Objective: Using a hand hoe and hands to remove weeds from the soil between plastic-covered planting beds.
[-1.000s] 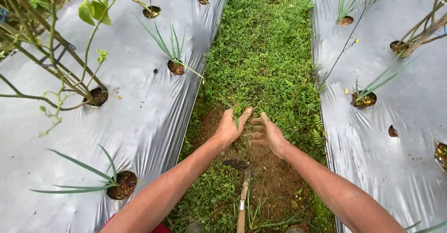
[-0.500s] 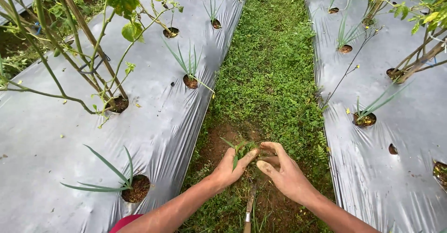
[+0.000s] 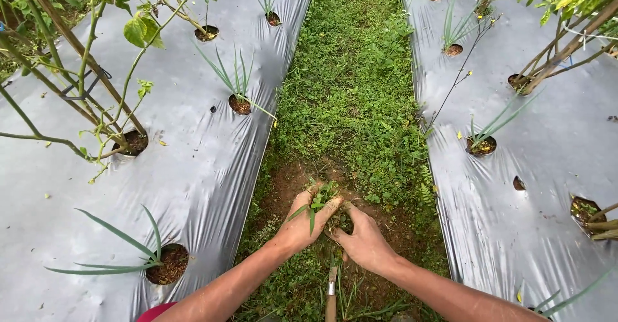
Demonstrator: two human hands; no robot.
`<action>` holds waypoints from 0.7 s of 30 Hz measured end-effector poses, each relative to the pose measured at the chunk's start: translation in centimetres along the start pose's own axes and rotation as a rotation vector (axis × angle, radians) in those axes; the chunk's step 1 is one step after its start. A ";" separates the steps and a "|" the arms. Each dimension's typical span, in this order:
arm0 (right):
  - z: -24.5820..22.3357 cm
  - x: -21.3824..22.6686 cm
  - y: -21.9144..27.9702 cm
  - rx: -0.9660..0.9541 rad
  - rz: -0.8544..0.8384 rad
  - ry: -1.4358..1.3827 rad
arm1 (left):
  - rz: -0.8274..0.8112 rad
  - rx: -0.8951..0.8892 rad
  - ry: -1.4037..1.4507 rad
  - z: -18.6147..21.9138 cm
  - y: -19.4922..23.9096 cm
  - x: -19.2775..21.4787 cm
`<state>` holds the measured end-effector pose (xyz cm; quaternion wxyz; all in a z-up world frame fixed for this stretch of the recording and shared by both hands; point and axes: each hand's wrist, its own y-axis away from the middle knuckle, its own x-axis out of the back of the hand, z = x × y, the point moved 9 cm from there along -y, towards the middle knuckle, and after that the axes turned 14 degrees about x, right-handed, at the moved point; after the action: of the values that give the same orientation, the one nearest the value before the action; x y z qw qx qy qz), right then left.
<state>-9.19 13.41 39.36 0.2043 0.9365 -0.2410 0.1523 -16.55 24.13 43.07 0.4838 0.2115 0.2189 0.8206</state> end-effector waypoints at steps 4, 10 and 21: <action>1.8 1.0 -2.5 0.144 0.042 0.022 | 0.019 -0.181 0.068 0.0 -2.4 0.7; 2.2 2.7 -3.3 0.192 0.085 0.072 | -0.090 -0.185 0.012 -0.6 -4.8 -0.6; -1.4 5.2 -0.9 0.157 0.195 -0.132 | -0.057 -0.200 -0.305 0.1 -3.0 -0.7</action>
<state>-4.64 12.74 42.29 0.0983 0.9298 -0.3310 0.1276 -14.06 24.86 41.39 0.5531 0.2779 0.0660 0.7826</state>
